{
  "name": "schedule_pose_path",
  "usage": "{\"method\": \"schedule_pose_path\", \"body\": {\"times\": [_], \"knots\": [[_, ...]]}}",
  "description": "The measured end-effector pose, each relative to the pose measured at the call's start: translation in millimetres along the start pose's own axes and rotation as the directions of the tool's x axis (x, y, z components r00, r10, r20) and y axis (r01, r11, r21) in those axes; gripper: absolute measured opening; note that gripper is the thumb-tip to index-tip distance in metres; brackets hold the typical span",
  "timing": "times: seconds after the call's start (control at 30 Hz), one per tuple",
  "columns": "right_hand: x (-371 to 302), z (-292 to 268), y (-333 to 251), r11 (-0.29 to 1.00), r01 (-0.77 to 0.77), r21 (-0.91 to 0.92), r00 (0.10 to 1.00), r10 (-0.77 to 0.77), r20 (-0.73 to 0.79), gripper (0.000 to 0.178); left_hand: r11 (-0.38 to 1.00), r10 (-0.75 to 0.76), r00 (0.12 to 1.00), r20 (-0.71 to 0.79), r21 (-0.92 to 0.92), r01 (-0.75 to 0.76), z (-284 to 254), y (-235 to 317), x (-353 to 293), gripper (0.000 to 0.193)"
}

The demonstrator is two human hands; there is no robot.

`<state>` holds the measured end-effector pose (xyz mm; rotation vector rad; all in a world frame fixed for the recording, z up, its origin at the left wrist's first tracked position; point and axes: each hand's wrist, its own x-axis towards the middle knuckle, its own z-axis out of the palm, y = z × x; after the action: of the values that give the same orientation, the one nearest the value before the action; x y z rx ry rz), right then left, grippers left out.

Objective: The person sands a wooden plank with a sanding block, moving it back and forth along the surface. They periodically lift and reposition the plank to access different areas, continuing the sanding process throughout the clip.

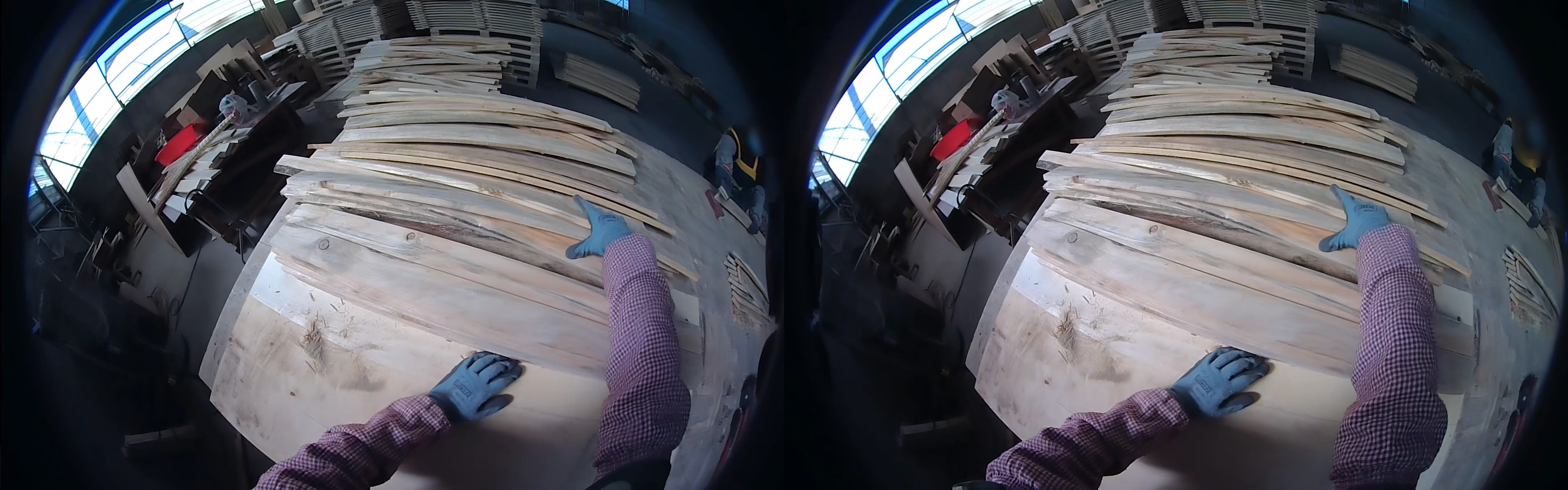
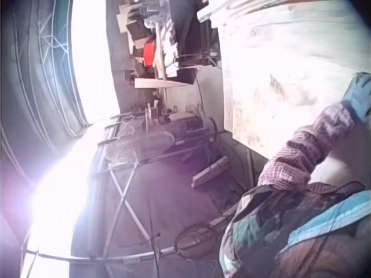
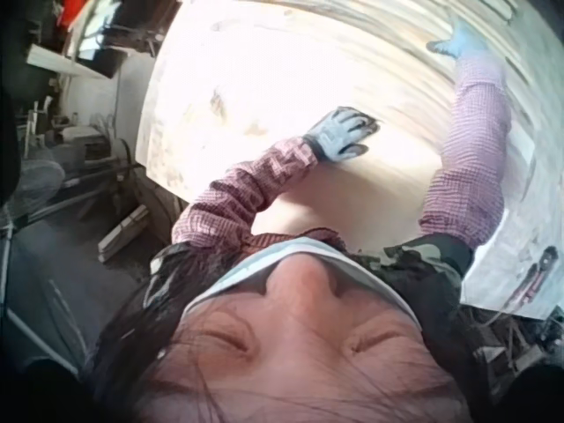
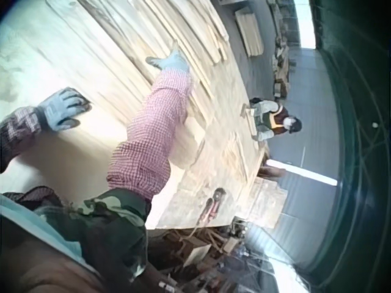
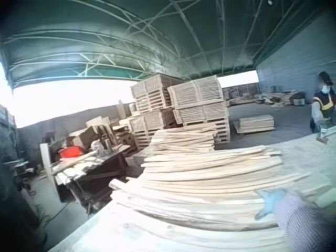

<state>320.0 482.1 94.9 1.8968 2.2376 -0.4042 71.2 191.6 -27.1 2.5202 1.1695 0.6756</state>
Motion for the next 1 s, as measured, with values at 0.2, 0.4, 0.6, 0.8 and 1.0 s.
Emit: {"method": "schedule_pose_path", "body": {"times": [0.2, 0.4, 0.6, 0.8, 1.0], "knots": [[-6, -13, -7, 0.994, 0.062, -0.093, 0.998, -0.059, 0.028, 0.106, 1.000, -0.003, 1.000, 0.012, -0.020, 0.003, 2, -1, -3, 0.059], [-52, -33, -14, 0.937, 0.036, -0.349, 0.962, -0.127, -0.240, 0.071, 1.000, -0.003, 1.000, 0.011, -0.011, 0.003, 3, 1, -5, 0.057], [-184, -74, -21, 0.925, 0.003, -0.380, 0.907, -0.163, -0.389, 0.067, 0.999, 0.015, 1.000, 0.000, 0.041, -0.015, 11, -8, -10, 0.055], [-357, -49, 31, 0.931, 0.155, -0.332, 0.753, -0.329, -0.570, 0.067, 0.992, -0.084, 0.993, 0.083, 0.100, 0.075, 26, -7, 0, 0.061], [-462, 50, 38, 0.896, 0.245, -0.371, 0.687, -0.431, -0.586, 0.078, 0.436, -0.080, 0.989, 0.123, -0.888, 0.146, -47, 103, -57, 0.095]]}}
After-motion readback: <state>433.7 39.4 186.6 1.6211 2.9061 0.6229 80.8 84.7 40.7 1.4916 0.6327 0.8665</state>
